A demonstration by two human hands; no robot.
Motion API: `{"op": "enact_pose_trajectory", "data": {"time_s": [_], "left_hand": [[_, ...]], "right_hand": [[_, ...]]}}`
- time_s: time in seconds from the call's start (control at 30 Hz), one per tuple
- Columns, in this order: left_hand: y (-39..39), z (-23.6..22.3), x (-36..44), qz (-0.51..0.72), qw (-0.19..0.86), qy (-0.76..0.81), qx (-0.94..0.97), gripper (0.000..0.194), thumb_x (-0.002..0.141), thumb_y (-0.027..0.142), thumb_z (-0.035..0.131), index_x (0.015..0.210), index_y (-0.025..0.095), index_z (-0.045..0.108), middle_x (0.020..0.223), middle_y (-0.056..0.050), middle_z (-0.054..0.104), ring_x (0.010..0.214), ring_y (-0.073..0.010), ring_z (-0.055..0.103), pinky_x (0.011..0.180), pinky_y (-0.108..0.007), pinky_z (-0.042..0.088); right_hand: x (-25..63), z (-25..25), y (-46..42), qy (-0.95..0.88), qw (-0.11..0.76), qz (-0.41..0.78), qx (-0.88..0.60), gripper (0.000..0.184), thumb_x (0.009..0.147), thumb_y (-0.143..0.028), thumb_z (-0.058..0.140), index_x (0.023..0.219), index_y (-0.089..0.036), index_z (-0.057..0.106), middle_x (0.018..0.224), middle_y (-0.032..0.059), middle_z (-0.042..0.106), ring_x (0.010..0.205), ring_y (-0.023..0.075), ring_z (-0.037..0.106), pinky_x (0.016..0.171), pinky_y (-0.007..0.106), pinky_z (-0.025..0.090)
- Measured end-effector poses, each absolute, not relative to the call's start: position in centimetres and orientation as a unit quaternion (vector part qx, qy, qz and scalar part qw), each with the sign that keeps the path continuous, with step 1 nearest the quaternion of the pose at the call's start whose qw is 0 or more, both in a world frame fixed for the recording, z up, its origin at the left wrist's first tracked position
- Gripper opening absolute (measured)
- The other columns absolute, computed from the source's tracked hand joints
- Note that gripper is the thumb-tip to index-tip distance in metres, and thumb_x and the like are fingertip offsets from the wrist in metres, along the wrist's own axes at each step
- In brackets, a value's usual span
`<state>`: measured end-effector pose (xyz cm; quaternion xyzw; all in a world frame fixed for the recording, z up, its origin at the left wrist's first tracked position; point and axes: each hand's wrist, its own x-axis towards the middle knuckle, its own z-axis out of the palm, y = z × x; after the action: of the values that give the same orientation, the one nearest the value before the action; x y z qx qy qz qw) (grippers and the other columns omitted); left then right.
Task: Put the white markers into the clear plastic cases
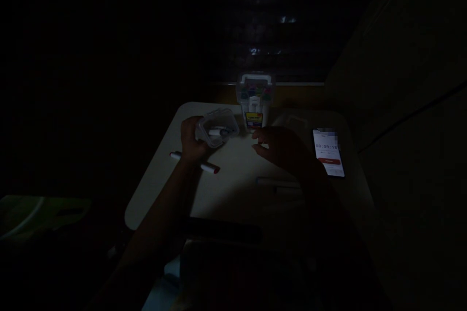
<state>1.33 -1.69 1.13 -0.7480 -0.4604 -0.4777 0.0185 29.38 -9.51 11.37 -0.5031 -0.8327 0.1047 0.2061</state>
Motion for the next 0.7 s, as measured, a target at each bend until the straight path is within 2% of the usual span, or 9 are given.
{"op": "enact_pose_trajectory", "data": {"time_s": [0.13, 0.2, 0.3, 0.37, 0.53, 0.7], "left_hand": [[-1.6, 1.1, 1.3, -0.469, 0.025, -0.472, -0.746, 0.067, 0.062, 0.062, 0.068, 0.113, 0.021, 0.052, 0.110, -0.010, 0.061, 0.103, -0.0306, 0.057, 0.089, -0.046, 0.044], [-1.6, 1.1, 1.3, -0.473, 0.026, -0.467, -0.746, 0.067, 0.062, 0.062, 0.068, 0.113, 0.022, 0.052, 0.109, -0.010, 0.061, 0.103, -0.0301, 0.057, 0.088, -0.046, 0.044], [-1.6, 1.0, 1.3, -0.477, 0.031, -0.463, -0.746, 0.065, 0.063, 0.060, 0.068, 0.114, 0.022, 0.052, 0.110, -0.009, 0.061, 0.102, -0.0295, 0.057, 0.088, -0.045, 0.044], [-1.6, 0.9, 1.3, -0.480, 0.033, -0.459, -0.747, 0.065, 0.064, 0.060, 0.069, 0.114, 0.022, 0.052, 0.110, -0.009, 0.061, 0.102, -0.0296, 0.057, 0.088, -0.045, 0.043], [-1.7, 0.8, 1.3, -0.488, 0.026, -0.448, -0.749, 0.061, 0.066, 0.056, 0.069, 0.114, 0.023, 0.052, 0.110, -0.010, 0.061, 0.102, -0.0300, 0.056, 0.088, -0.045, 0.043], [-1.7, 0.9, 1.3, -0.493, 0.031, -0.448, -0.745, 0.060, 0.065, 0.052, 0.070, 0.113, 0.023, 0.052, 0.109, -0.009, 0.062, 0.101, -0.0294, 0.057, 0.086, -0.045, 0.043]], "right_hand": [[30.0, 10.3, -9.5, -0.825, 0.024, 0.220, -0.520, 0.040, 0.080, -0.033, 0.063, 0.117, -0.018, 0.063, 0.102, 0.0074, 0.071, 0.090, 0.0191, 0.068, 0.073, 0.028, 0.051], [29.5, 9.9, -9.6, -0.823, -0.063, 0.240, -0.512, 0.045, 0.074, -0.036, 0.068, 0.116, -0.019, 0.064, 0.104, 0.0065, 0.071, 0.090, 0.0197, 0.067, 0.071, 0.028, 0.050], [28.0, 9.6, -9.9, -0.832, -0.150, 0.211, -0.491, 0.039, 0.071, -0.036, 0.071, 0.105, -0.017, 0.068, 0.102, 0.0077, 0.072, 0.090, 0.0231, 0.068, 0.071, 0.029, 0.050], [26.9, 9.4, -10.1, -0.832, -0.195, 0.179, -0.487, 0.032, 0.071, -0.031, 0.070, 0.099, -0.014, 0.071, 0.100, 0.0116, 0.072, 0.088, 0.0257, 0.068, 0.070, 0.031, 0.050], [25.7, 8.6, -10.1, -0.831, -0.219, 0.141, -0.491, 0.021, 0.073, -0.015, 0.065, 0.090, -0.009, 0.074, 0.096, 0.0181, 0.073, 0.085, 0.0263, 0.070, 0.069, 0.030, 0.049], [26.6, 8.1, -9.4, -0.834, -0.189, 0.138, -0.500, 0.023, 0.074, -0.019, 0.062, 0.094, -0.013, 0.071, 0.097, 0.0129, 0.072, 0.085, 0.0230, 0.068, 0.066, 0.027, 0.045]]}}
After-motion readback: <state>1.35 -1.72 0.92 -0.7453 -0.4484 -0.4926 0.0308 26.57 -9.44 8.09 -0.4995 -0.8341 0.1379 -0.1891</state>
